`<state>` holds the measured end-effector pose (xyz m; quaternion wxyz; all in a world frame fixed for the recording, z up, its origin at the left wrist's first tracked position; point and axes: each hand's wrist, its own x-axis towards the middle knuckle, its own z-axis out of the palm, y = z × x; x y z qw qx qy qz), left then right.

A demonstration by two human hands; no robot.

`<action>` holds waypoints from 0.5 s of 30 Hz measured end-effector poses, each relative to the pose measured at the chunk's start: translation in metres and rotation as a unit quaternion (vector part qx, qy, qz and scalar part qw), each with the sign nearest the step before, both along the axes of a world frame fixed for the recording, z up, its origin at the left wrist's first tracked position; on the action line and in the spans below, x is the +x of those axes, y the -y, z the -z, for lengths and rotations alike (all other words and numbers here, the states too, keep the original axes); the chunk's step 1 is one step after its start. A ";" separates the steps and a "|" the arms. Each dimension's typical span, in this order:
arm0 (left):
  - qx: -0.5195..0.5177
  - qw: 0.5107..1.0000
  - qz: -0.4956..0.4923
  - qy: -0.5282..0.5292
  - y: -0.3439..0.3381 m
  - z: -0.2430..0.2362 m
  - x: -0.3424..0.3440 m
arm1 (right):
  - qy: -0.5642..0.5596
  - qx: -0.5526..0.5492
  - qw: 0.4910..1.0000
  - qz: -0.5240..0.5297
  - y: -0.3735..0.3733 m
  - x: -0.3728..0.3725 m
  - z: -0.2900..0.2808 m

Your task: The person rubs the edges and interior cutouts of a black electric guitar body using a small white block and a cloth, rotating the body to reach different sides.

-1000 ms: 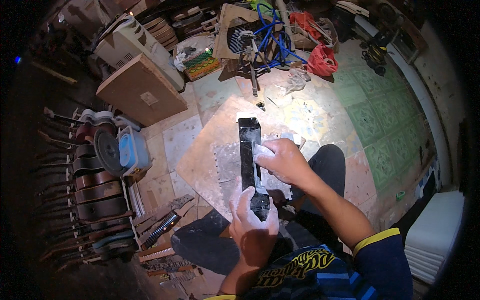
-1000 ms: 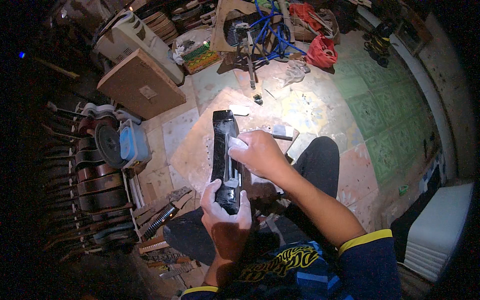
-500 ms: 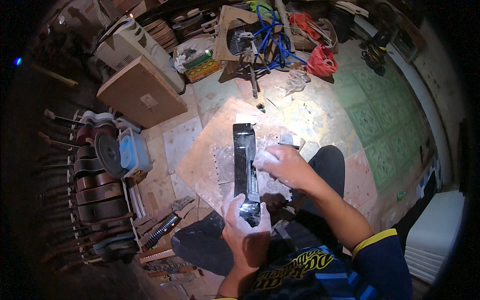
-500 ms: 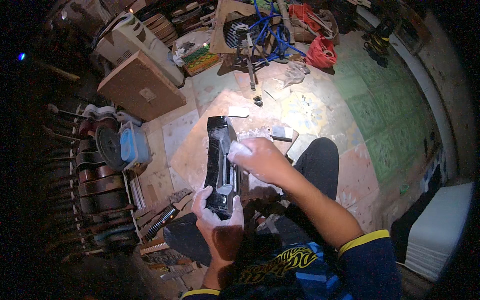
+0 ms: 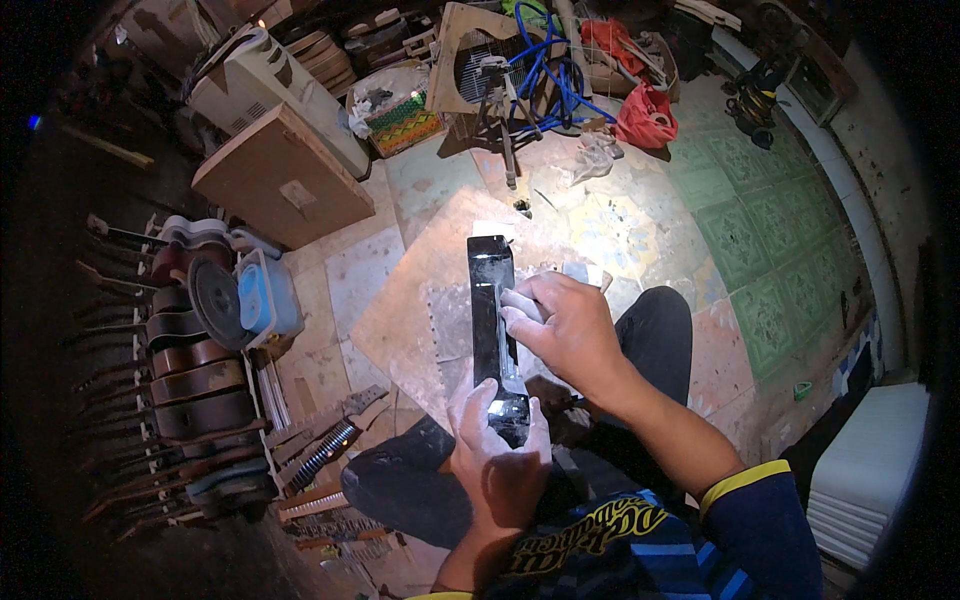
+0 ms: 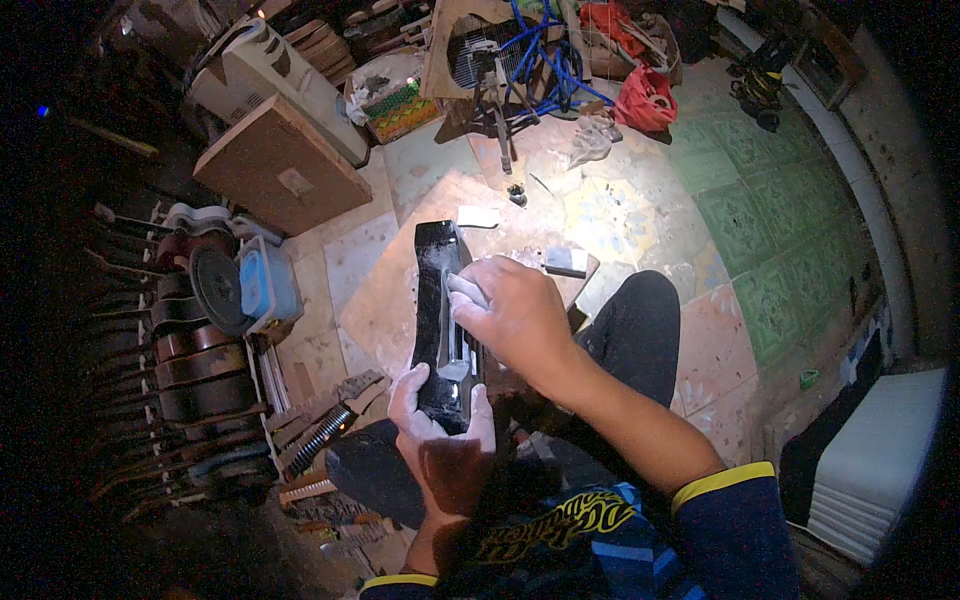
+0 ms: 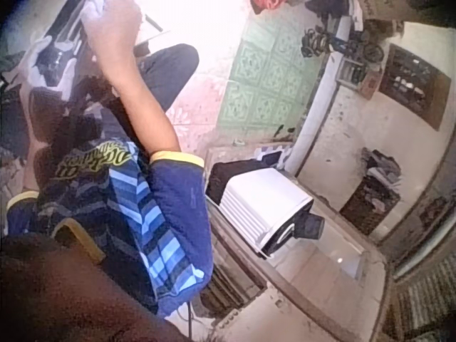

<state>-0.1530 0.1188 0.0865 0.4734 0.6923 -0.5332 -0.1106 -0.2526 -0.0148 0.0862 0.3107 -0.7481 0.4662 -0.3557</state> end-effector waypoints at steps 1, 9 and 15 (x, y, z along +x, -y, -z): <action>0.002 1.000 0.000 -0.002 0.001 0.001 -0.001 | -0.007 -0.012 1.000 -0.021 0.000 -0.001 0.000; 0.003 1.000 -0.018 0.004 0.001 -0.003 -0.006 | -0.027 -0.087 0.989 -0.116 0.005 -0.007 0.001; -0.020 1.000 -0.015 0.007 -0.005 0.006 0.003 | -0.025 -0.073 0.981 -0.176 0.012 -0.011 0.003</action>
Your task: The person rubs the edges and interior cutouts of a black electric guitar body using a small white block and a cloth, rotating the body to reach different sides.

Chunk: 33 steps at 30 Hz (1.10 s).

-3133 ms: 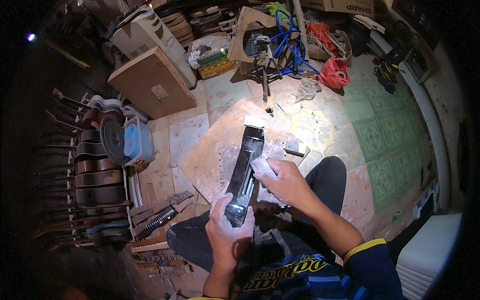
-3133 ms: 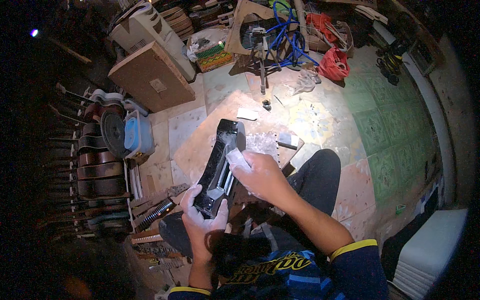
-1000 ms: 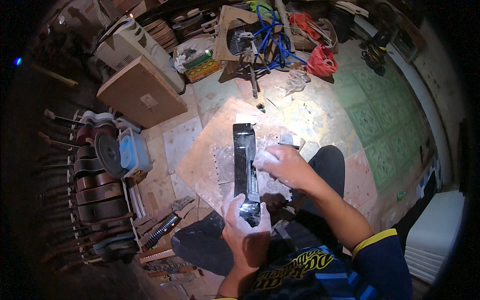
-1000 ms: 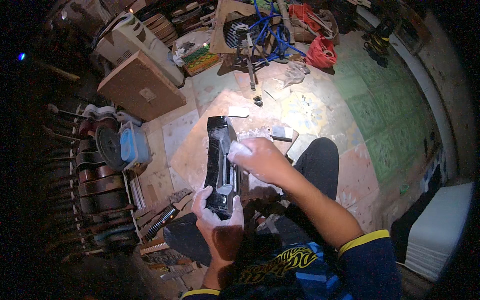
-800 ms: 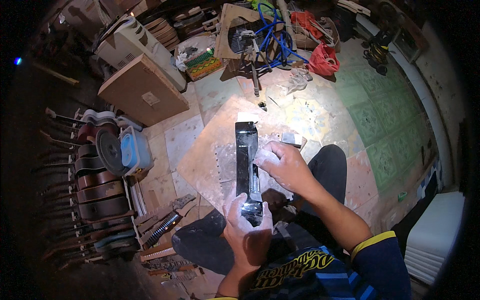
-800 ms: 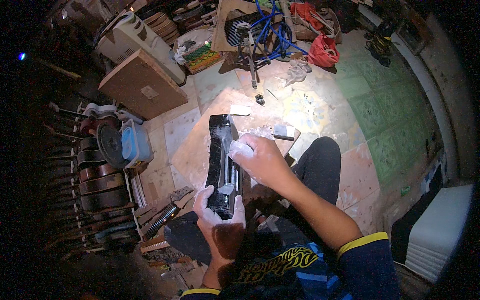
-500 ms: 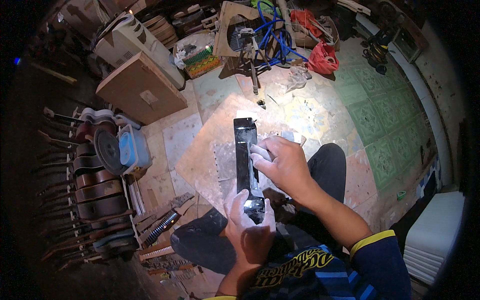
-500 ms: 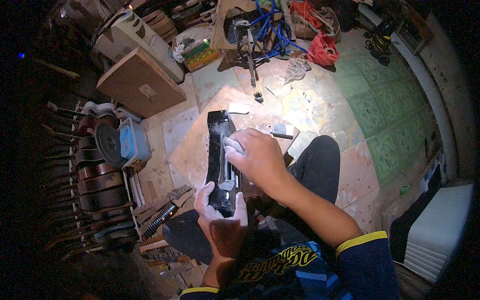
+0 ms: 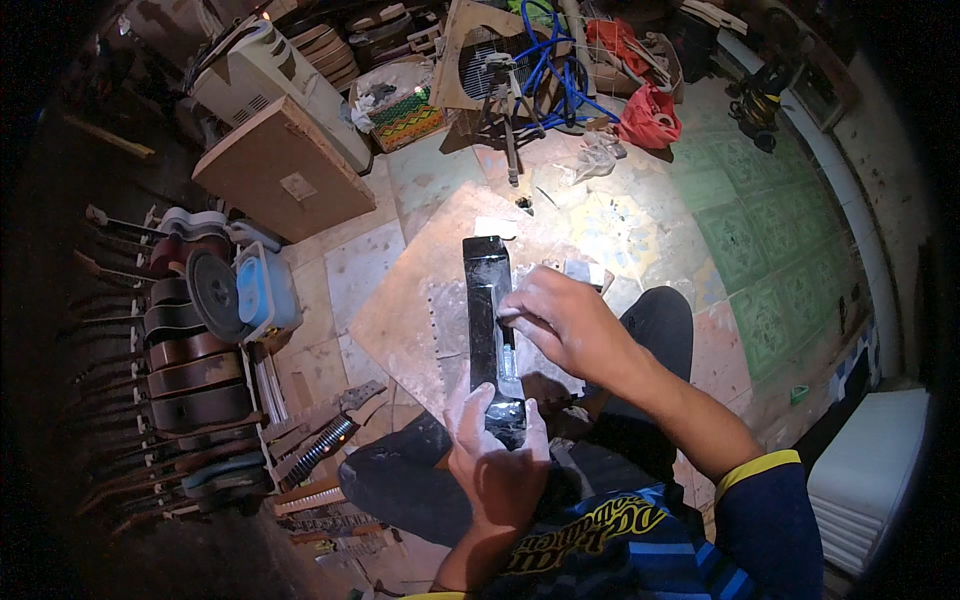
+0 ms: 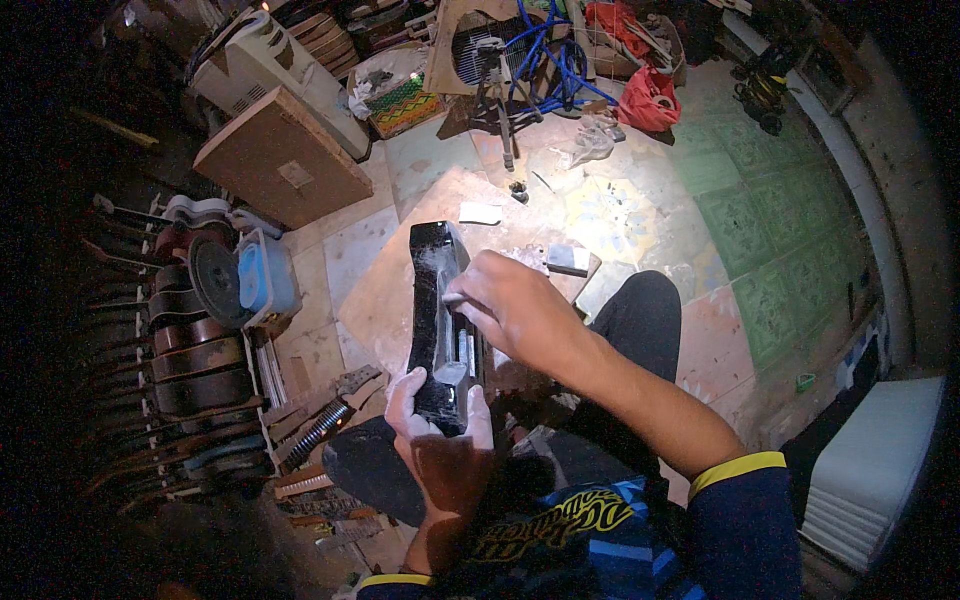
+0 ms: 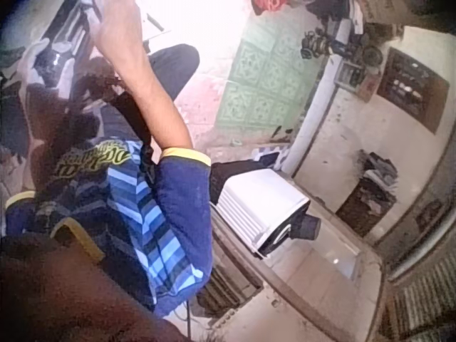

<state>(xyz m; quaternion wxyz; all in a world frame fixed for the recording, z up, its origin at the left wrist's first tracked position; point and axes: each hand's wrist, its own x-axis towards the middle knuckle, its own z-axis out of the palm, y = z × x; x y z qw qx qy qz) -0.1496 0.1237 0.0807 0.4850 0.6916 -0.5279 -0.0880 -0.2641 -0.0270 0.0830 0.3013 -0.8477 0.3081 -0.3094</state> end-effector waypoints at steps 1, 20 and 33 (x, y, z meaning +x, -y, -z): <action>0.003 1.000 -0.001 -0.003 0.000 -0.001 0.001 | 0.008 -0.009 1.000 -0.007 -0.003 -0.001 0.003; -0.005 1.000 0.009 0.028 -0.003 -0.003 0.004 | 0.034 -0.145 0.987 -0.063 -0.018 -0.011 0.019; -0.010 1.000 0.023 -0.004 -0.003 -0.006 0.007 | 0.049 -0.142 0.986 -0.076 -0.029 -0.008 0.017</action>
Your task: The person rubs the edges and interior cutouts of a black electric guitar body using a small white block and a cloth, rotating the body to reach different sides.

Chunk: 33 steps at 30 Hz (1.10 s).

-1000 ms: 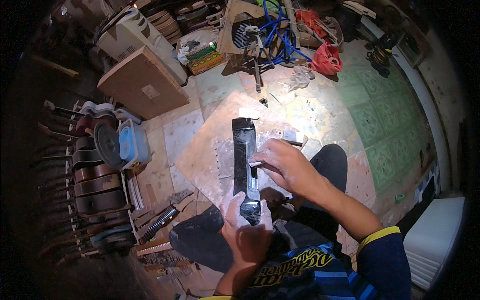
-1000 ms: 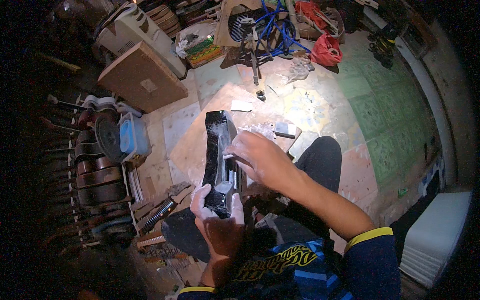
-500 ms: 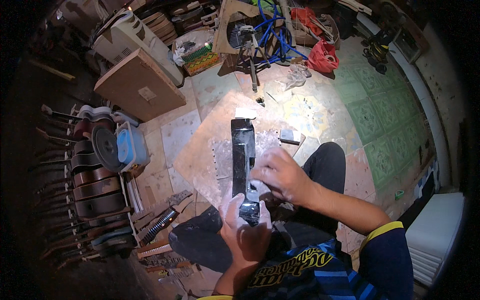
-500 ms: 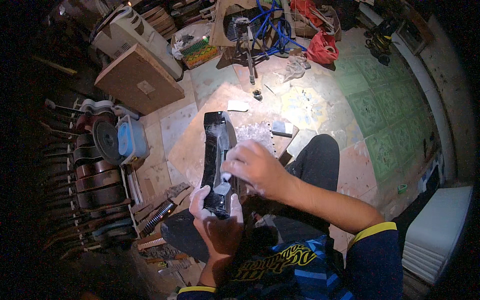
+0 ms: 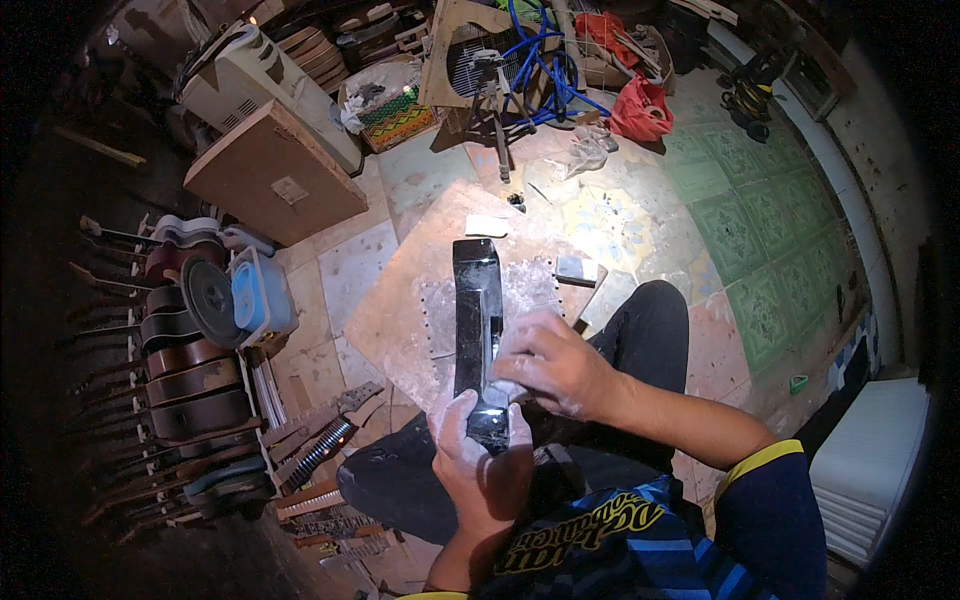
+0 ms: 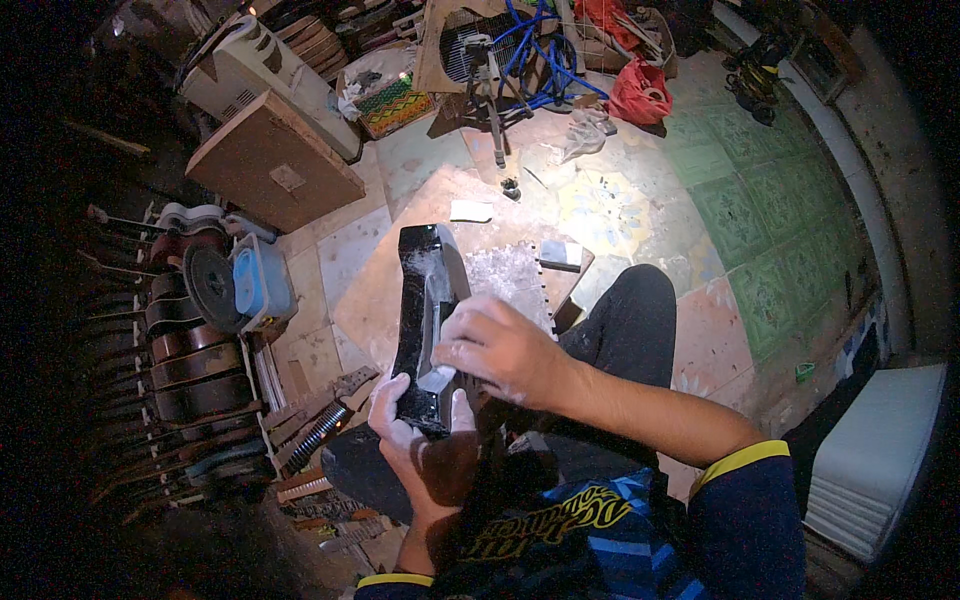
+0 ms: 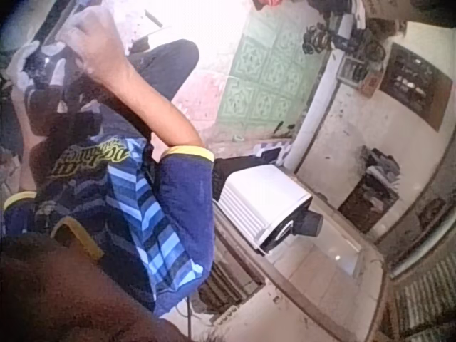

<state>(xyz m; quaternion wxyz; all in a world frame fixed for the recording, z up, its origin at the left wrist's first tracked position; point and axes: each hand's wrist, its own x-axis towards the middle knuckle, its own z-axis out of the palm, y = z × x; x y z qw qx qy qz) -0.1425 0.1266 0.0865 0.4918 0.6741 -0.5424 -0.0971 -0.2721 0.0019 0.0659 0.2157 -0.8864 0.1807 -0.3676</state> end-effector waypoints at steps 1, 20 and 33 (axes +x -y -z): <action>-0.006 1.000 0.000 0.005 -0.002 0.003 0.001 | -0.001 -0.005 1.000 -0.015 -0.002 0.000 0.000; 0.049 0.998 -0.028 0.027 -0.001 0.010 0.004 | -0.014 0.037 0.999 -0.026 0.012 0.000 0.003; 0.055 0.998 -0.013 0.001 0.000 0.002 0.006 | -0.013 0.059 0.998 -0.019 0.015 0.000 -0.013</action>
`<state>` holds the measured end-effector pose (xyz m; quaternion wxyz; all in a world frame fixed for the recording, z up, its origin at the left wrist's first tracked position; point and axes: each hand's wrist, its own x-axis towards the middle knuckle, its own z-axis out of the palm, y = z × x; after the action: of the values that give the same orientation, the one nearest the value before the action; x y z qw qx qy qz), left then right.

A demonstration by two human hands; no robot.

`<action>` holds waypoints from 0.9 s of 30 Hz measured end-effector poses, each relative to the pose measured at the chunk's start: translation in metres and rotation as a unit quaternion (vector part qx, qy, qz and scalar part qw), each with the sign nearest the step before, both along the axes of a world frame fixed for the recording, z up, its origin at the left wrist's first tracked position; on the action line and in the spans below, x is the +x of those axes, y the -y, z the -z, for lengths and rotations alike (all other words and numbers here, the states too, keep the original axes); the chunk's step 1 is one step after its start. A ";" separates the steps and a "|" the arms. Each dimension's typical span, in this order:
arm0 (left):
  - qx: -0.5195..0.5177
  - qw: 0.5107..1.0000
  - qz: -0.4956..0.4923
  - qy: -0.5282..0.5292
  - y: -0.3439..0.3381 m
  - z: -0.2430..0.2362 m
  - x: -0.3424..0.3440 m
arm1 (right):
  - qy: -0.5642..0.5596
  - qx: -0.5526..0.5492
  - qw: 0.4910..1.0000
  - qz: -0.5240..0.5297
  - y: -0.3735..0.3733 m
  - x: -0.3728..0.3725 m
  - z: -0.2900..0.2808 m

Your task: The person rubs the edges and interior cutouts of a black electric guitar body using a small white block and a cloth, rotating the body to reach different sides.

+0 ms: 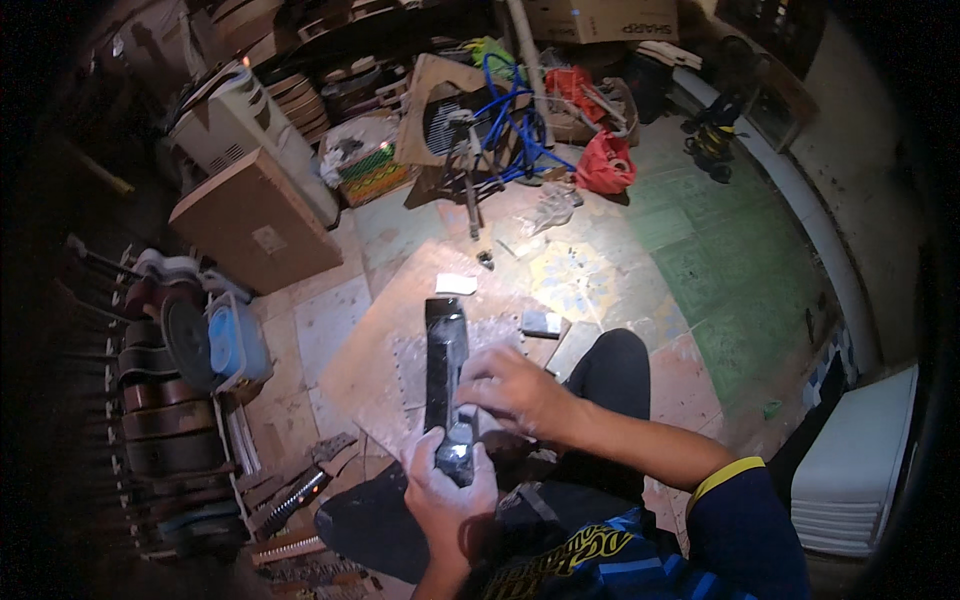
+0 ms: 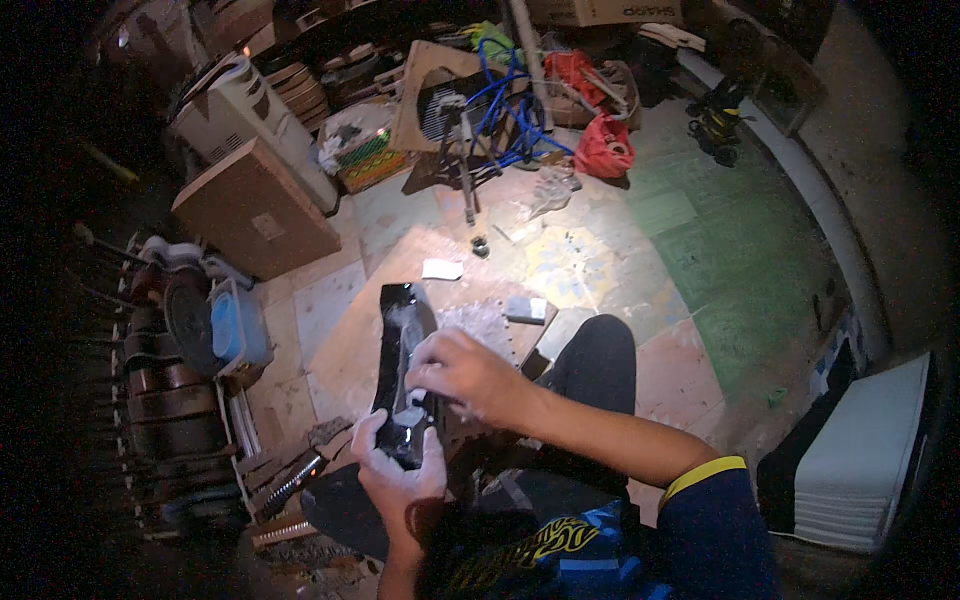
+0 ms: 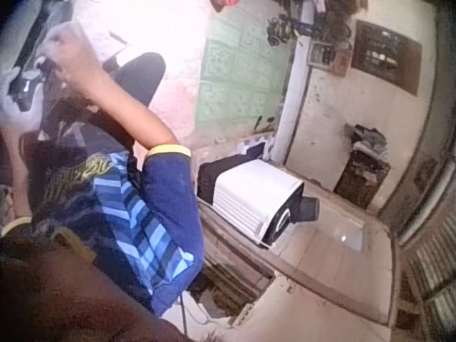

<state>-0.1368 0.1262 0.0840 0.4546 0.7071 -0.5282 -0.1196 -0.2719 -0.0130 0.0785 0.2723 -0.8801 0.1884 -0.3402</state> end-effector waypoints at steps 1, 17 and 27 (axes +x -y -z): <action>0.016 1.000 -0.002 -0.002 0.002 -0.005 -0.001 | 0.003 -0.001 1.000 -0.002 -0.004 0.001 0.000; 0.010 1.000 -0.002 0.005 0.001 -0.012 0.001 | 0.014 0.062 0.996 -0.065 -0.007 0.004 0.000; -0.036 0.999 0.025 -0.024 -0.003 -0.001 -0.002 | -0.068 0.038 0.996 0.044 -0.008 -0.013 -0.010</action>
<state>-0.1391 0.1296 0.0850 0.4892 0.6736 -0.5387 -0.1291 -0.2851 -0.0050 0.0888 0.2774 -0.8811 0.2575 -0.2837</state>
